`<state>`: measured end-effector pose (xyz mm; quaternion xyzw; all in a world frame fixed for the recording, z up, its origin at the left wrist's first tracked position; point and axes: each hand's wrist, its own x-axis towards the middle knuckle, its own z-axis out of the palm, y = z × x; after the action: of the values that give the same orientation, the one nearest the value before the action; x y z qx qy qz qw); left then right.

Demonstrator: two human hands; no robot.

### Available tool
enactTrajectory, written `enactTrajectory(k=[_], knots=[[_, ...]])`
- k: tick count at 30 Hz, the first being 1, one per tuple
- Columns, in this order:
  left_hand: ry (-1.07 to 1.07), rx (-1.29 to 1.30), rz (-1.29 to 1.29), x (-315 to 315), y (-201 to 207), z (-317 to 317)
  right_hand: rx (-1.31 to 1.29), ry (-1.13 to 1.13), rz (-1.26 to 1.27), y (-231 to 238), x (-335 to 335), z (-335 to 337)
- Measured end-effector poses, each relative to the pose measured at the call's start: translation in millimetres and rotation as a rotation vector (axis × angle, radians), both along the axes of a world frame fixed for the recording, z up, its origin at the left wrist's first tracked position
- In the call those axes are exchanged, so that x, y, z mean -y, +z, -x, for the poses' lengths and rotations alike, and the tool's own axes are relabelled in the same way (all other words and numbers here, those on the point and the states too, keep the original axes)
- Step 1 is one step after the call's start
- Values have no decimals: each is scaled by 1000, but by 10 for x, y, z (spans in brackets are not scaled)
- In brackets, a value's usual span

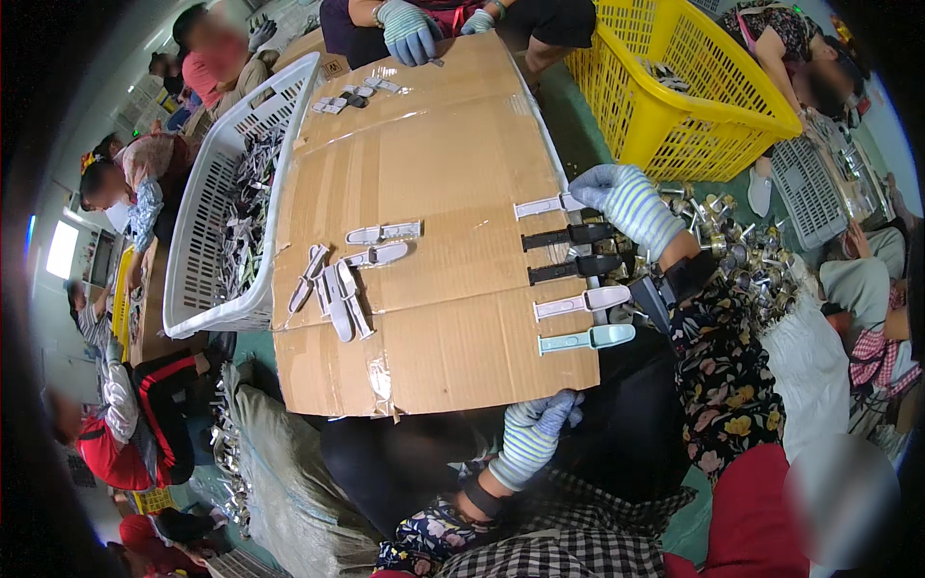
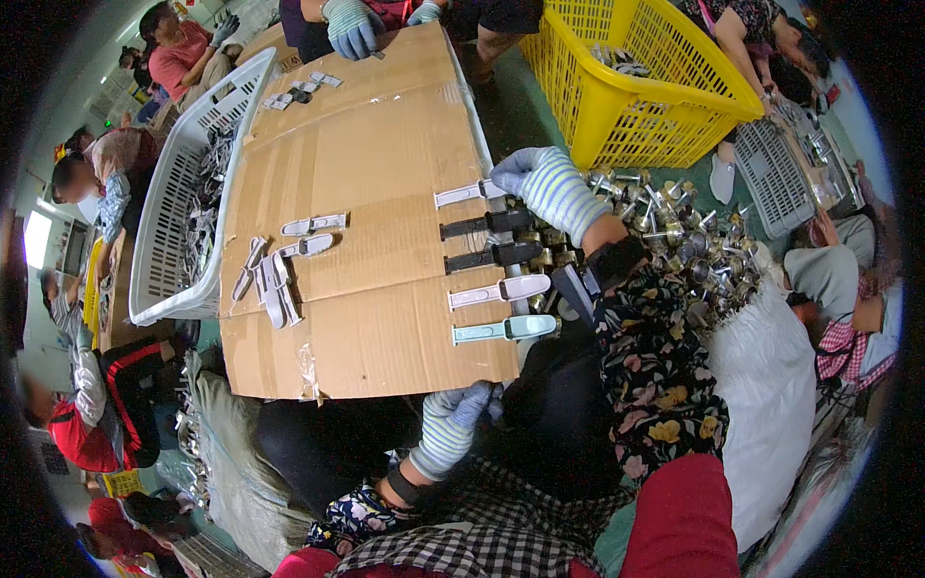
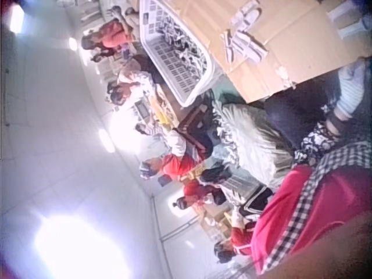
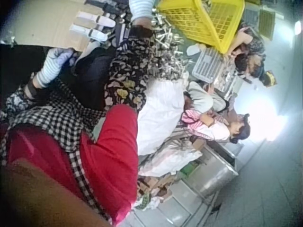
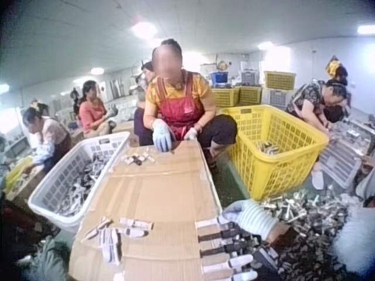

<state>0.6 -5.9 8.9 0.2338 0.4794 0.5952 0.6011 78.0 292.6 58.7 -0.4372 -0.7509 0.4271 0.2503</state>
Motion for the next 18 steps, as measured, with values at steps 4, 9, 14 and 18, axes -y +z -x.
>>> enactTrajectory(k=[4,9,14,18], knots=[[3,22,13,-5,7,-23,42,35,-38,15,-48,-23],[4,6,-52,-15,-11,-46,122,91,-132,70,-60,-17],[20,55,-89,1,-57,-104,244,121,-241,117,-24,-83],[51,0,-40,3,57,-47,387,179,-325,361,82,2]])
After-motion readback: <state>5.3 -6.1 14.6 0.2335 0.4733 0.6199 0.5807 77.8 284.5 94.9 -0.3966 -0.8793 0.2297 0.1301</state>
